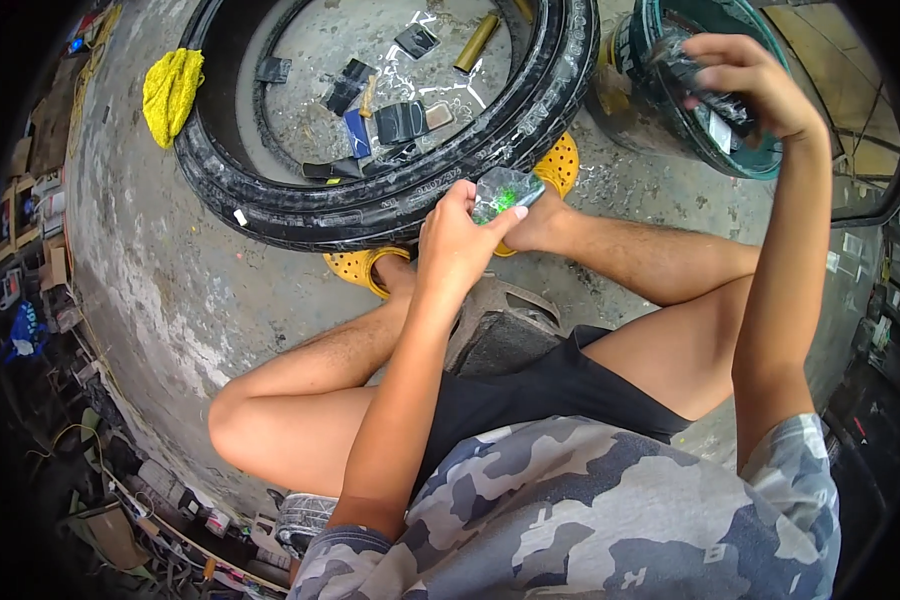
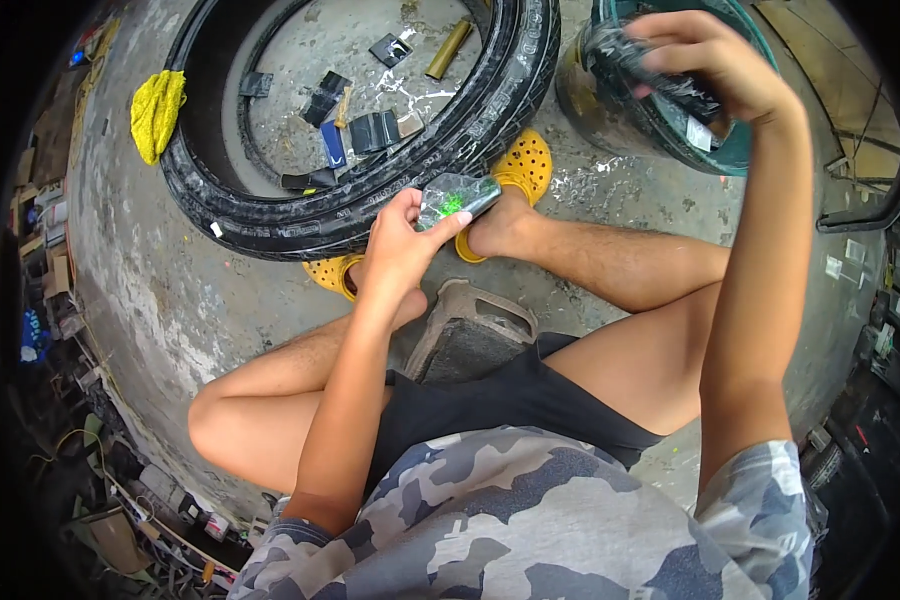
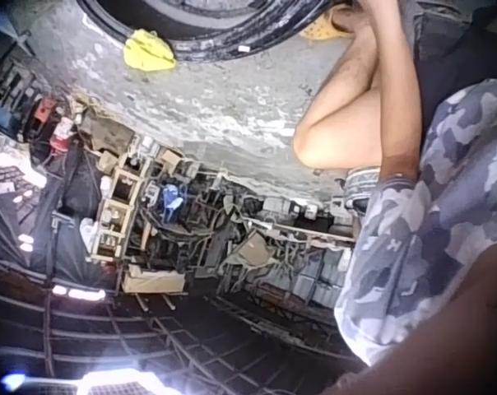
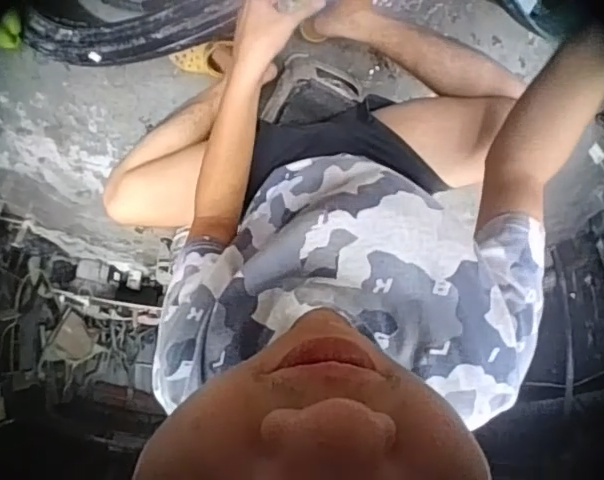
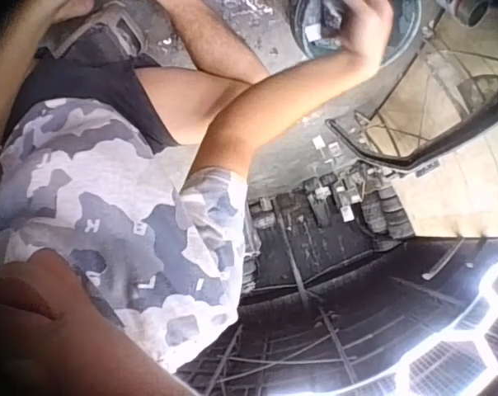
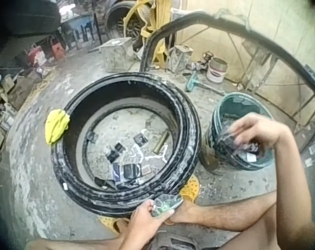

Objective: The recorder uses a metal scraper and a sanding pad to prepare a green motorcycle fairing piece while seated in a workshop.

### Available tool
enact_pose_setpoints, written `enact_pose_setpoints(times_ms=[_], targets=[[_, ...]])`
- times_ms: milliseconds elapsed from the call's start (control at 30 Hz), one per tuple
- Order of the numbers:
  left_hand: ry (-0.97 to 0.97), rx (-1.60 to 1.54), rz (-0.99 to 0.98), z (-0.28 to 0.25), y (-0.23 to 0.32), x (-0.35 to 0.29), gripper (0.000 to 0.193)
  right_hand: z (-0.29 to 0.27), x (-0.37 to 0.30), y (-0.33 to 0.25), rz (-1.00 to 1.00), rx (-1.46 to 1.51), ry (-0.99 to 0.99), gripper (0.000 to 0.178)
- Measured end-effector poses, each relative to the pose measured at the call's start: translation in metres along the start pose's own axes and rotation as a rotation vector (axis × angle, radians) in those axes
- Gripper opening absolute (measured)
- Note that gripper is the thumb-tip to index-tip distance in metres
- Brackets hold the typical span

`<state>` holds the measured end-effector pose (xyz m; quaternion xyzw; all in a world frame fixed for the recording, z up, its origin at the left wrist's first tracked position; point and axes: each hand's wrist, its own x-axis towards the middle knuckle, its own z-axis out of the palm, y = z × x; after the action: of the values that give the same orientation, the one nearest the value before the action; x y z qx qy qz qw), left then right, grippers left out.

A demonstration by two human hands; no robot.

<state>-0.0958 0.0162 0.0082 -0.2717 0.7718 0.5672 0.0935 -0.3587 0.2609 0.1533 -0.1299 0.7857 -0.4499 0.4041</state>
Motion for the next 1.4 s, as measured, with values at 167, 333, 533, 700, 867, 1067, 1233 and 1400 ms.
enact_pose_setpoints(times_ms=[167,333,533,700,867,1067,1233,1400], targets=[[0.036,0.072,-0.085,-0.01,0.005,-0.001,0.039,0.17,0.0,-0.019,-0.337,-0.901,-0.136,0.034],[0.057,-0.217,-0.02,-0.02,-0.016,-0.002,0.026,0.228,-0.021,-0.003,-0.262,-0.781,0.023,0.033],[0.239,0.331,0.492,-0.021,-0.023,-0.027,0.046,0.256,-0.019,0.036,-0.434,-0.508,0.367,0.047],[0.291,0.347,0.394,-0.013,-0.034,-0.027,0.04,0.266,-0.009,0.037,-0.426,-0.616,0.391,0.04],[0.406,0.244,0.526,-0.004,-0.039,-0.027,0.03,0.269,-0.029,0.034,-0.493,-0.82,0.291,0.044],[0.393,0.202,0.5,-0.006,-0.046,-0.028,0.028,0.276,-0.032,0.029,-0.516,-0.831,0.264,0.045],[0.398,0.164,0.508,-0.006,-0.041,-0.025,0.027,0.281,0.003,0.02,-0.536,-0.932,0.355,0.043],[0.336,0.178,0.461,0.002,-0.05,-0.028,0.024,0.281,-0.038,0.037,-0.549,-0.893,0.257,0.045]])
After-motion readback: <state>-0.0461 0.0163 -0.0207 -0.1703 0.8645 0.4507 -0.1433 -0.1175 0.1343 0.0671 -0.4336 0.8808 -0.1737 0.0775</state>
